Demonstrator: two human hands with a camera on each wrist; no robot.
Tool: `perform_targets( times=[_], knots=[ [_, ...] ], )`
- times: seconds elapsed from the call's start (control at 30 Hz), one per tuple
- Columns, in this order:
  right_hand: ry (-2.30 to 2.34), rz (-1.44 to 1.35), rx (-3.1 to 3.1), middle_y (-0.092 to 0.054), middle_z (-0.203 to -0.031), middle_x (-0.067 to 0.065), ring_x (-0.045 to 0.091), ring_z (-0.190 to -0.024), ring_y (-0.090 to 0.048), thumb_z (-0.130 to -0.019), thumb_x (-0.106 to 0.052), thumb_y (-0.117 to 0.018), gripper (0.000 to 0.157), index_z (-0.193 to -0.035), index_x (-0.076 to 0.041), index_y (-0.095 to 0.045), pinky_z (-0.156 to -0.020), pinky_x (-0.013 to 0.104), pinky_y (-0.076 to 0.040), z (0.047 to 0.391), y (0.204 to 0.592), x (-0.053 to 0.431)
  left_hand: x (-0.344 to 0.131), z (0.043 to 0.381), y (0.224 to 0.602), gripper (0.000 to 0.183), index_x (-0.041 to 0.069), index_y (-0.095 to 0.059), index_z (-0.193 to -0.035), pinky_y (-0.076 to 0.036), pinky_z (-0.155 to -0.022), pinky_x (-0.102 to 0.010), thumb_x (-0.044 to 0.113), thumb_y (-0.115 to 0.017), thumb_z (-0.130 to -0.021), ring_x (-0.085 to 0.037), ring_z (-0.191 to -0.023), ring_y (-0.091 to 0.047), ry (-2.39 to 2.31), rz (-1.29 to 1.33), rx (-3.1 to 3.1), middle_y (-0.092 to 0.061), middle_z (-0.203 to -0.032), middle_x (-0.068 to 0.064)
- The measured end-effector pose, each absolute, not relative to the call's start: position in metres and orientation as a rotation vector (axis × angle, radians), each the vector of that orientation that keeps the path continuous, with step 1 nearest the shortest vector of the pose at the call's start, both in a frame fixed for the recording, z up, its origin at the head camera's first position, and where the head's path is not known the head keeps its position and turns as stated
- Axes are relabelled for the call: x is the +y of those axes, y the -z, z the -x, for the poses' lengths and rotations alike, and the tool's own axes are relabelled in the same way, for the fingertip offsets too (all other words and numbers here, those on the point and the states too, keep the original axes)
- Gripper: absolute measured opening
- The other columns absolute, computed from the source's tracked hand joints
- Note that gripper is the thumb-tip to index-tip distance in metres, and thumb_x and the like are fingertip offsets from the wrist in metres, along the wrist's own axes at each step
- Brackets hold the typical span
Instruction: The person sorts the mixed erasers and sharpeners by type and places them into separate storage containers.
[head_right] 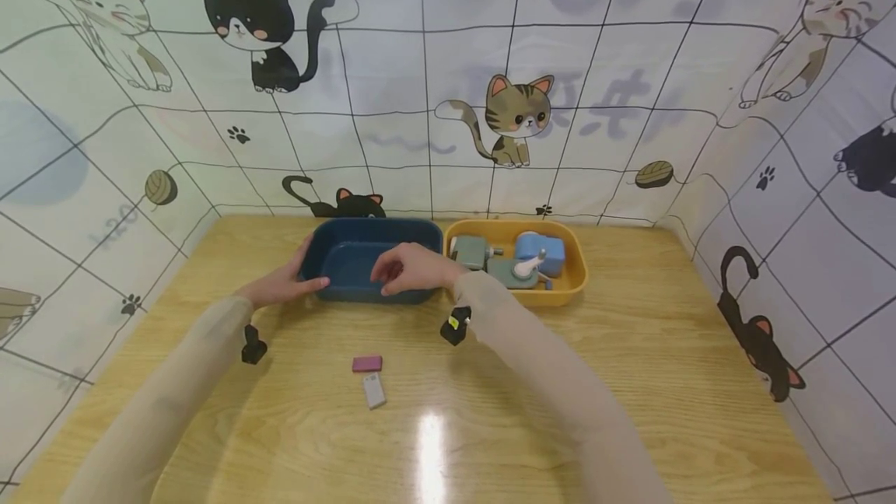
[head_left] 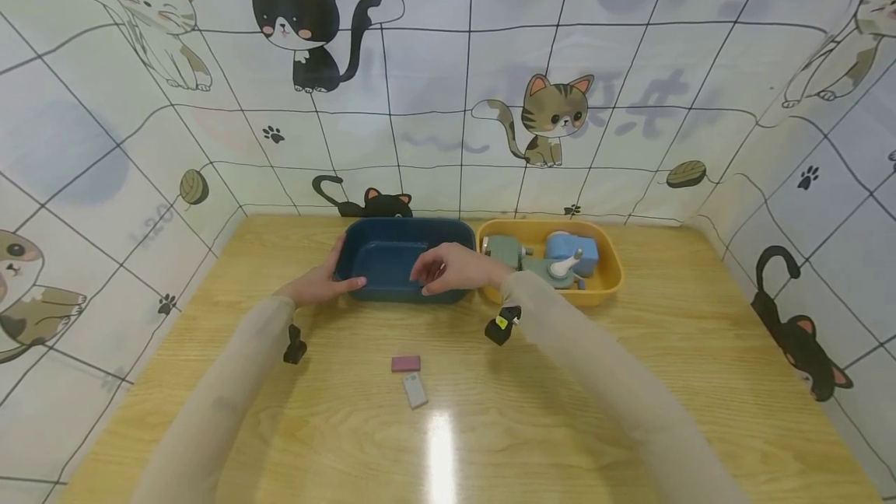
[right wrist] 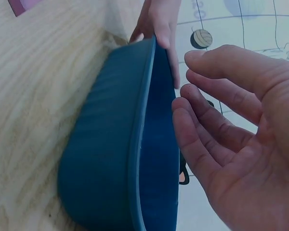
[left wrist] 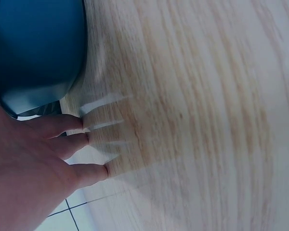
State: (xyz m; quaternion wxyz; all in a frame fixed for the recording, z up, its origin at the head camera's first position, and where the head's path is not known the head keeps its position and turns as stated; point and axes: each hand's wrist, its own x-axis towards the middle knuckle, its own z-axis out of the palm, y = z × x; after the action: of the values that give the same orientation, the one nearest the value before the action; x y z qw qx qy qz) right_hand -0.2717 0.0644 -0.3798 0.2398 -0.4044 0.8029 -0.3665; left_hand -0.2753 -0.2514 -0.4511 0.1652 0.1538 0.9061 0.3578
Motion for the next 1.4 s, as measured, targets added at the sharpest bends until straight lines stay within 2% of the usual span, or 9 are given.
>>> perform_targets(
  times=[0.27, 0.6, 0.87, 1.17, 1.4],
  knots=[
    [1.033, 1.151, 2.15, -0.066, -0.106, 0.017, 0.012, -0.091, -0.061, -0.089, -0.008, -0.069, 0.029, -0.117, 0.002, -0.066, -0.082, 0.026, -0.05, 0.261, 0.387, 0.06, -0.253, 0.276, 0.454, 0.108, 0.019, 0.02, -0.152, -0.018, -0.109, -0.061, 0.053, -0.062, -0.09, -0.047, -0.14, -0.012, -1.031, -0.433, 2.583, 0.009, -0.158, -0.021],
    [1.038, 1.213, 2.148, -0.061, -0.104, 0.006, 0.012, -0.093, -0.06, -0.087, -0.002, -0.069, 0.026, -0.113, -0.002, -0.068, -0.082, 0.024, -0.049, 0.252, 0.391, 0.057, -0.252, 0.276, 0.453, 0.108, 0.02, 0.02, -0.152, -0.015, -0.109, -0.06, 0.052, -0.062, -0.09, -0.044, -0.142, -0.008, -1.05, -0.431, 2.576, 0.01, -0.159, -0.018],
    [1.037, 1.18, 2.083, -0.064, -0.11, 0.016, 0.012, -0.094, -0.059, -0.088, -0.002, -0.067, 0.029, -0.117, 0.0, -0.065, -0.083, 0.024, -0.049, 0.241, 0.394, 0.056, -0.252, 0.276, 0.453, 0.108, 0.019, 0.02, -0.152, -0.016, -0.109, -0.061, 0.053, -0.061, -0.09, -0.046, -0.141, -0.009, -1.03, -0.427, 2.579, 0.01, -0.159, -0.02],
    [1.012, 1.185, 2.084, -0.065, -0.11, 0.017, 0.02, -0.097, -0.06, -0.086, 0.001, -0.067, 0.029, -0.115, -0.002, -0.067, -0.081, 0.024, -0.049, 0.229, 0.4, 0.052, -0.254, 0.275, 0.454, 0.108, 0.019, 0.02, -0.152, -0.016, -0.108, -0.061, 0.055, -0.06, -0.09, -0.046, -0.141, -0.01, -1.023, -0.433, 2.583, 0.009, -0.158, -0.02],
    [1.022, 1.183, 2.056, -0.065, -0.11, 0.018, 0.018, -0.098, -0.06, -0.087, 0.003, -0.067, 0.03, -0.116, -0.002, -0.066, -0.083, 0.025, -0.049, 0.222, 0.41, 0.049, -0.254, 0.273, 0.454, 0.108, 0.016, 0.019, -0.153, -0.016, -0.109, -0.061, 0.054, -0.061, -0.09, -0.046, -0.141, -0.009, -1.034, -0.445, 2.581, 0.01, -0.158, -0.02]
  ],
)
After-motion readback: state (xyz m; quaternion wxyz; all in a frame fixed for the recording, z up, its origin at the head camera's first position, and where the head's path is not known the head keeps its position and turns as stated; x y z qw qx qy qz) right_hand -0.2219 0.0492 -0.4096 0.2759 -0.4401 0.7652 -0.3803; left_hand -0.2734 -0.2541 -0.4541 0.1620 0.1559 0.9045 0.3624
